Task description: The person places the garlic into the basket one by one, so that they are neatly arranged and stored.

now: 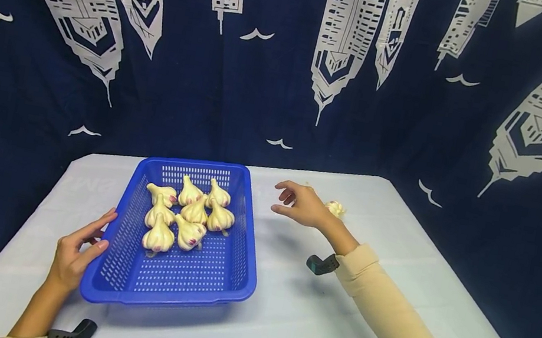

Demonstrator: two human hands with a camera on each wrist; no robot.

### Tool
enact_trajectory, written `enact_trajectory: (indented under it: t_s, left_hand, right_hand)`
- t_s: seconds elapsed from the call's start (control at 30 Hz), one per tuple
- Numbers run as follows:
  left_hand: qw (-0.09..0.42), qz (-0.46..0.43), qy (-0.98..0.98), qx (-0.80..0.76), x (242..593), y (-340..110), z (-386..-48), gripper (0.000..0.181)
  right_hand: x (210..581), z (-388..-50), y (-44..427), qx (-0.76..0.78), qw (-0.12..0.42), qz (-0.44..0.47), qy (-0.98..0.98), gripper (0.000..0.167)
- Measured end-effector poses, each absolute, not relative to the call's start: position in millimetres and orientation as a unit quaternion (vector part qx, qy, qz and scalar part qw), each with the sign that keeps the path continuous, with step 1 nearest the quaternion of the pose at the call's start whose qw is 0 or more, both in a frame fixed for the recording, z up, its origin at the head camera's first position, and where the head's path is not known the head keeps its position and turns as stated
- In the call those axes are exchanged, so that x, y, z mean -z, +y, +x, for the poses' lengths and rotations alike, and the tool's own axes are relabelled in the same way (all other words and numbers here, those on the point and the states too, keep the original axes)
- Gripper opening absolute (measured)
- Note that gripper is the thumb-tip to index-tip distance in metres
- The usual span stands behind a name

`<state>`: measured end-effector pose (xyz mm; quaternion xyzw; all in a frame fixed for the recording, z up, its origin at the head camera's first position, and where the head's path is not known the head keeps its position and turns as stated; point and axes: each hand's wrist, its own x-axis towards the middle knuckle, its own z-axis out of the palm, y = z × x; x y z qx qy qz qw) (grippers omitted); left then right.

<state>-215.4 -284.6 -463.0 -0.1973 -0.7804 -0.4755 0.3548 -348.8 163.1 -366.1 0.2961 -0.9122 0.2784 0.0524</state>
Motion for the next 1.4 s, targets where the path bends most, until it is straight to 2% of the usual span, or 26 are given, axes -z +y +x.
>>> enact_trajectory:
  t_s: [0.3, 0.53, 0.77, 1.4]
  left_hand:
    - [0.351, -0.194, -0.78, 0.48, 462.8, -284.5, -214.6, 0.047]
    - [0.349, -0.192, -0.779, 0.484, 463.7, -284.0, -214.2, 0.047]
    - [0.349, -0.191, -0.781, 0.482, 463.8, -284.1, -214.4, 0.047]
    - [0.345, -0.187, -0.781, 0.485, 462.1, -284.2, -214.0, 0.047]
  right_hand:
    - [377.3, -362.0, 189.3, -0.278, 0.05, 0.226, -0.932, 0.049]
    - [386.4, -372.4, 204.7, -0.284, 0.08, 0.208, -0.933, 0.045]
    - [392.4, -377.0, 218.3, -0.271, 0.087, 0.168, -0.944, 0.046]
    - [409.5, -380.9, 228.8, -0.251, 0.055, 0.129, -0.958, 0.054]
